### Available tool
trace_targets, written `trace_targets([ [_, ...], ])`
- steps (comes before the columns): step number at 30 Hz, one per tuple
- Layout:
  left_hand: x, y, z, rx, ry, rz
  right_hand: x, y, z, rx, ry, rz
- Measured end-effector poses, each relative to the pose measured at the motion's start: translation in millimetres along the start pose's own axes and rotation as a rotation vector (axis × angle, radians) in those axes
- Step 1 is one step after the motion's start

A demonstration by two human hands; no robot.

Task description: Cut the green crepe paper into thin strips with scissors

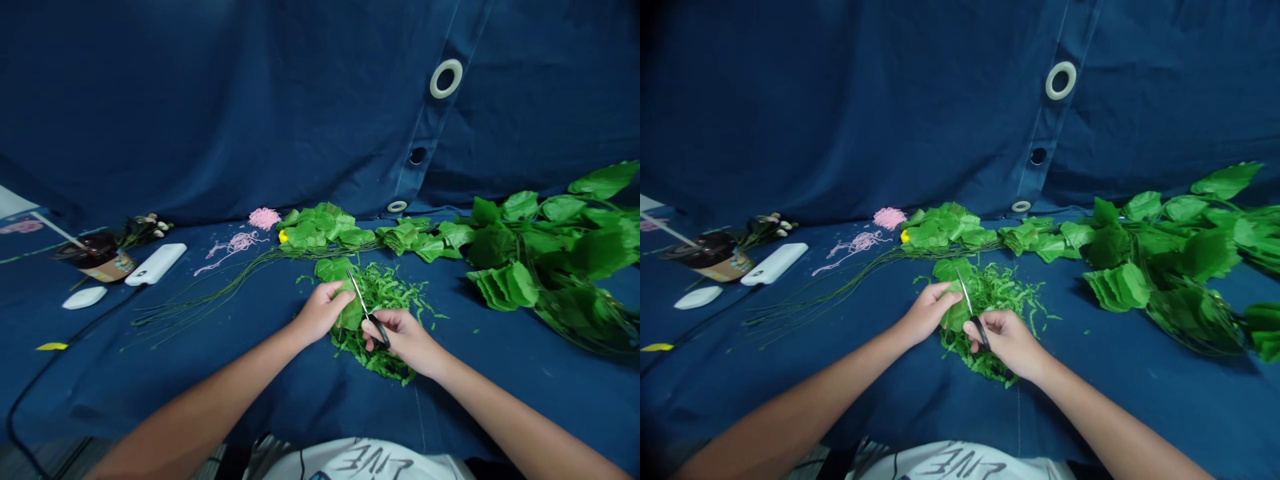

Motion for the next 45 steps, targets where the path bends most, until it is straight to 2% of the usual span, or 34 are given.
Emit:
trace_targets([
  [15, -1.5, -4.6, 4.9, -0.053, 0.018, 0.007, -2.9, 0.2, -8.1, -0.022, 0.006, -0.056],
  [40, -2.8, -6.0, 6.8, 0.047, -0.018, -0.072, -3.1, -0.1, -5.5, -0.01, 0.033, -0.019],
  [45, -1.4, -5.1, 4.5, 0.032, -0.006, -0.046, -1.9, 1.7, -2.3, -0.012, 0.039, 0.005],
])
Point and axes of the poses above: each hand's wrist, its own x-axis towards the middle knuckle, its own y-axis out of the back of the hand, z = x × y, the point moved 1 cm from there along x, towards the middle knuckle, and after that the axes turned 10 degrees about -z, right-handed, at the moved point
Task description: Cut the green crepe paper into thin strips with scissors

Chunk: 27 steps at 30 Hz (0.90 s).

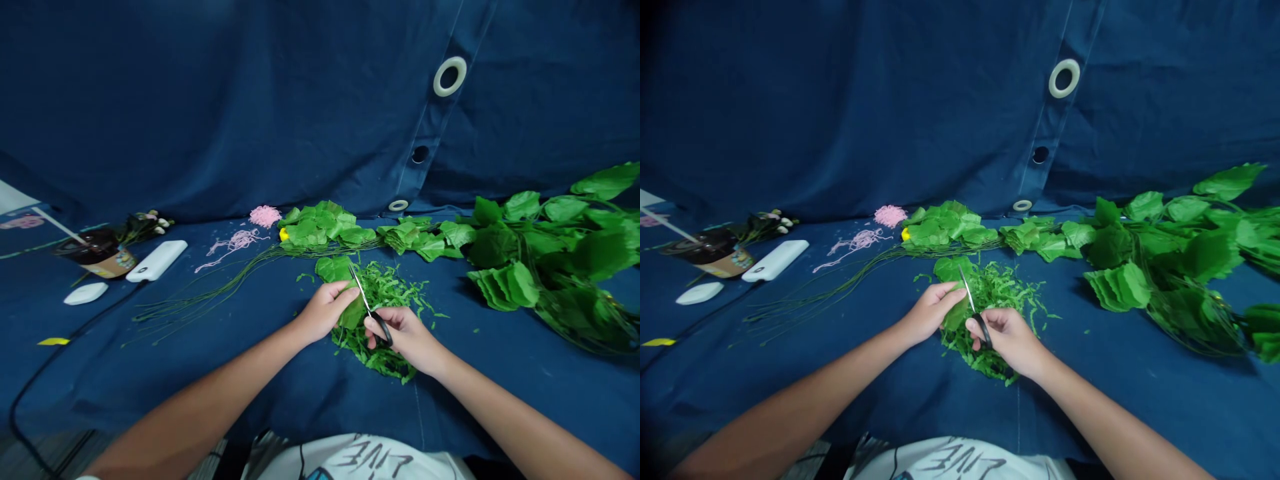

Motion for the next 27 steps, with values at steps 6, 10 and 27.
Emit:
trace_targets([
  [6, 1.8, 2.4, -3.3, -0.099, -0.03, 0.033, 0.7, -0.5, -0.9, 0.011, -0.005, -0.036],
  [10, 3.3, 3.3, -3.7, -0.109, -0.074, 0.051, -0.1, -0.4, -3.2, 0.005, -0.006, -0.063],
  [27, 3.1, 3.1, -2.7, -0.071, -0.021, -0.001, -0.3, -1.3, -2.1, -0.021, 0.009, -0.028],
])
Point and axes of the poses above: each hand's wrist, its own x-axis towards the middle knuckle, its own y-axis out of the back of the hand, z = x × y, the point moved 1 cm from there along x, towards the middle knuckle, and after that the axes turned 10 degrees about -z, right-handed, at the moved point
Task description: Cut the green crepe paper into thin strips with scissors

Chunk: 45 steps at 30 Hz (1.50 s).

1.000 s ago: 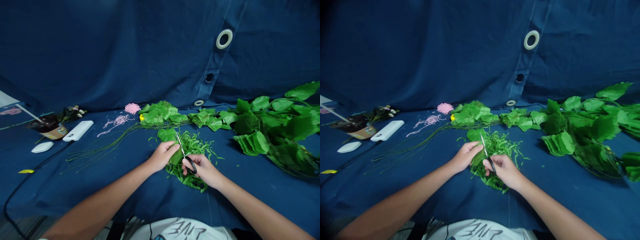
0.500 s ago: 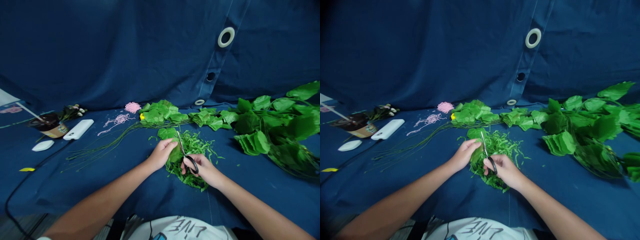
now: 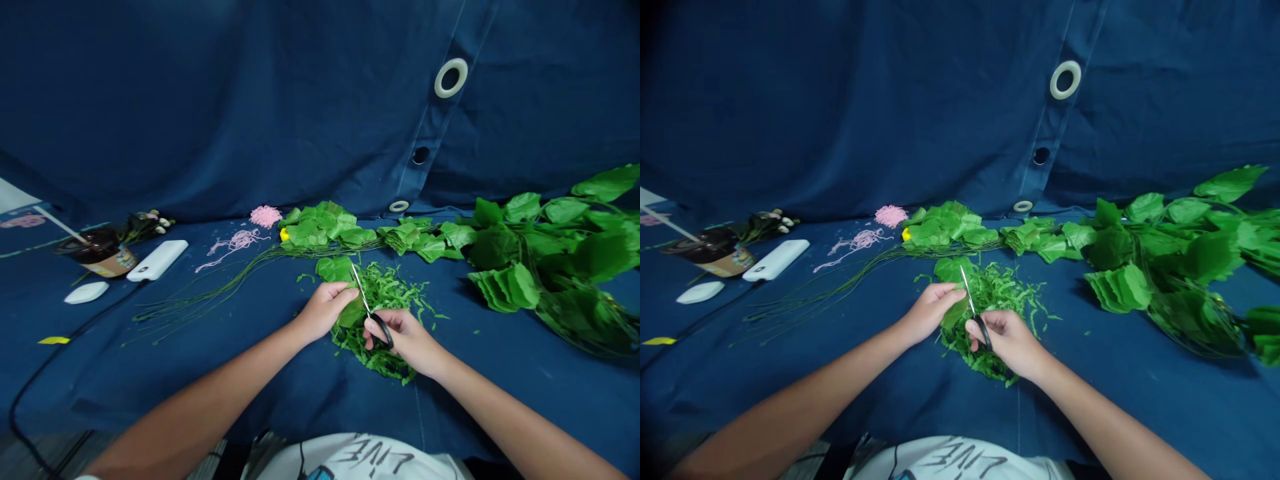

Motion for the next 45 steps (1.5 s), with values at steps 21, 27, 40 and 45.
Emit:
trace_targets([
  [21, -5.3, -4.5, 3.8, 0.112, -0.024, 0.055, 0.4, -0.5, -2.9, -0.004, 0.006, -0.018],
  [27, -5.1, -5.6, 0.5, 0.141, -0.042, 0.057, 1.9, -0.9, -0.6, -0.026, -0.006, 0.008],
  [40, -4.8, -5.2, 0.3, 0.158, -0.025, 0.018, 0.6, -0.5, -1.2, 0.005, 0.003, 0.016],
  [45, -3.4, -5.0, 2.5, 0.181, -0.071, 0.014, 1.5, -0.3, -3.7, 0.002, -0.011, 0.023],
])
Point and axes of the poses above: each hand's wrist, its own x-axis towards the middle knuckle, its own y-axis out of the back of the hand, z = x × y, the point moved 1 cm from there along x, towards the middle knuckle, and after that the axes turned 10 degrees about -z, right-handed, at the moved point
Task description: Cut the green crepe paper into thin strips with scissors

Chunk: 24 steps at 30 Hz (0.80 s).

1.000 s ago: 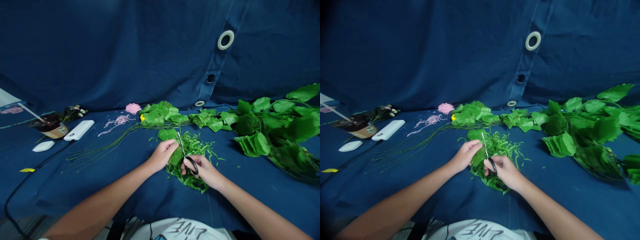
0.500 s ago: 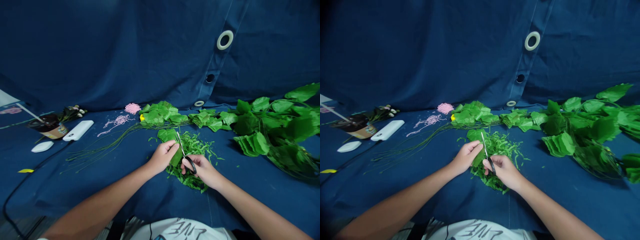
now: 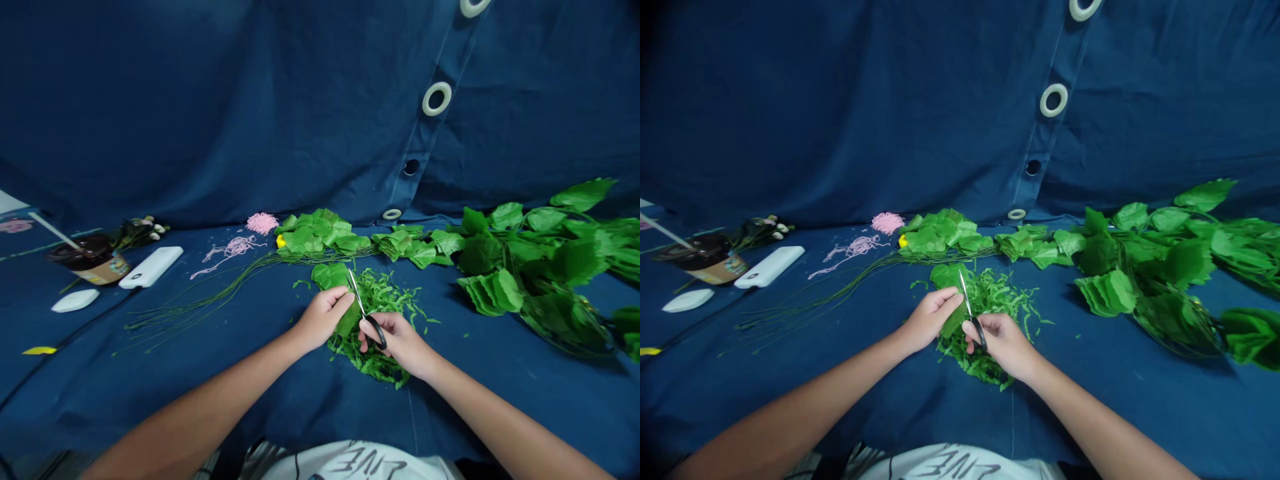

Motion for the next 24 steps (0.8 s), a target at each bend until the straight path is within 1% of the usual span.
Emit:
trace_targets([
  [3, 0.8, 0.4, 0.5, 0.012, -0.021, 0.0, 0.8, -0.1, -0.1, 0.007, 0.002, -0.01],
  [6, 1.0, 0.5, 0.5, 0.011, -0.016, -0.019, 0.6, 0.1, 0.5, 0.003, -0.007, -0.003],
  [10, 2.5, 2.5, -1.7, -0.008, 0.0, -0.015, 0.6, 1.2, 1.8, 0.011, -0.028, -0.002],
  [15, 4.5, 6.8, -5.4, -0.032, 0.03, 0.019, 1.3, 2.5, 3.1, 0.028, -0.043, -0.001],
  [19, 3.9, 9.0, -3.2, -0.026, 0.035, 0.056, 0.8, 2.9, 1.1, 0.016, -0.062, -0.034],
  [24, 2.7, 8.3, 0.6, -0.046, 0.014, 0.05, 0.4, 3.0, -1.6, 0.0, -0.07, -0.058],
])
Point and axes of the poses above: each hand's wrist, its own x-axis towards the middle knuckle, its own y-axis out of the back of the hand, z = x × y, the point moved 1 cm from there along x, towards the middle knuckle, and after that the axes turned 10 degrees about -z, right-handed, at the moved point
